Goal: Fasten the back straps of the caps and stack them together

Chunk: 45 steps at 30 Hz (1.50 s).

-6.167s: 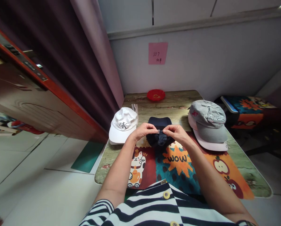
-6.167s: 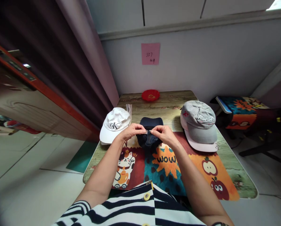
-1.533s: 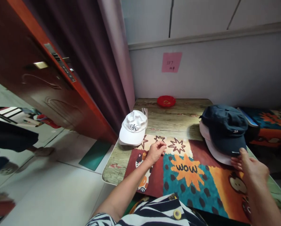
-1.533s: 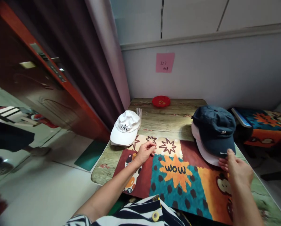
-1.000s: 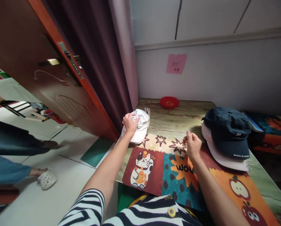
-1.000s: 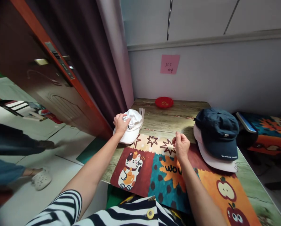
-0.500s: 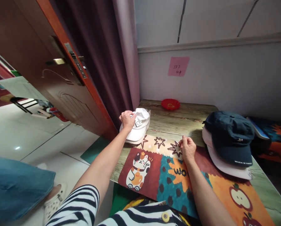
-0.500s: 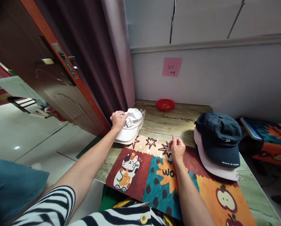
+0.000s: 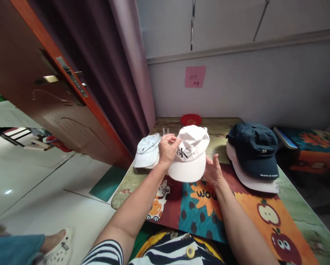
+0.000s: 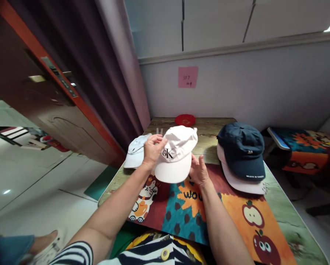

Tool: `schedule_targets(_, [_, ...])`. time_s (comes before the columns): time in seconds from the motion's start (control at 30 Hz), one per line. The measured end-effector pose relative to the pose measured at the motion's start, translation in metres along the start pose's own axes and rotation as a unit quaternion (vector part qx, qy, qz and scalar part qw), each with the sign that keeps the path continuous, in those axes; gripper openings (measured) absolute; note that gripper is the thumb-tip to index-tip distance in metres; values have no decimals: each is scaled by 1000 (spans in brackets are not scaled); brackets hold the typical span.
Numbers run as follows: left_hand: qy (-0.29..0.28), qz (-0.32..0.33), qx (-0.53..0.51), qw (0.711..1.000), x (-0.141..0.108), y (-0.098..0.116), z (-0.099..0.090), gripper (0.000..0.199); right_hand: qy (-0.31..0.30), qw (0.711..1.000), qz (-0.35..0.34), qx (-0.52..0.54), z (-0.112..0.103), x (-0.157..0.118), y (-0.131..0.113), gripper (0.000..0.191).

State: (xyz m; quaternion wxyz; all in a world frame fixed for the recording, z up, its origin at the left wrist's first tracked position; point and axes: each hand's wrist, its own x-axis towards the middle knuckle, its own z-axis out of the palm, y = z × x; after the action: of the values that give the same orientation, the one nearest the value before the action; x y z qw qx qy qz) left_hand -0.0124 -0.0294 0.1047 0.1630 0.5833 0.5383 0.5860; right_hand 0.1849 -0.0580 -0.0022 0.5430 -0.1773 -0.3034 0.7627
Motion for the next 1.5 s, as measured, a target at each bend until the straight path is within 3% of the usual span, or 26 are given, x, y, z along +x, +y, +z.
schedule_targets(0.17, [-74, -67, -31, 994, -54, -19, 23, 17, 18, 1000, 1, 4, -9, -3, -2, 62])
schedule_targets(0.27, [-106, -117, -82, 984, -63, -32, 21, 28, 22, 1000, 8, -7, -18, -2, -2, 58])
schedule_targets(0.33, [-110, -211, -121, 964, -62, -42, 17, 41, 20, 1000, 7, -6, -21, -3, -2, 61])
schedule_targets(0.4, [-146, -348, -172, 910, -60, -50, 15, 53, 26, 1000, 1, 1, -19, -6, -2, 62])
schedule_targets(0.47, [-232, -456, -257, 820, -58, -56, 13, 63, 33, 999, -1, 8, -16, -9, -2, 62])
schedule_targets(0.57, [-338, -483, -405, 699, -57, -58, 10, 68, 36, 999, 1, 14, -11, -12, -2, 60])
schedule_targets(0.63, [-349, -455, -477, 666, -56, -56, 6, 67, 36, 999, 3, 19, -10, -13, -2, 57])
schedule_targets(0.8, [-285, -397, -539, 686, -58, -48, -6, 62, 56, 998, 14, 40, -14, -11, 3, 49])
schedule_targets(1.0, [-266, -397, -571, 667, -65, -34, -4, 67, 59, 994, 41, 78, -13, -10, 12, 38])
schedule_targets(1.13, [-218, -388, -582, 681, -60, -31, -3, 61, 57, 991, 54, 108, -14, -9, 6, 38])
schedule_targets(1.23, [-205, -411, -558, 691, -45, -32, -6, 53, 72, 989, 49, 121, -16, -7, -1, 33])
schedule_targets(1.4, [-158, -540, -441, 700, -8, -31, -9, 33, 91, 992, 22, 84, -20, -4, -13, 30])
schedule_targets(1.5, [-132, -506, -416, 744, 14, -17, -5, 17, 127, 990, -55, 18, -22, 0, -18, 26])
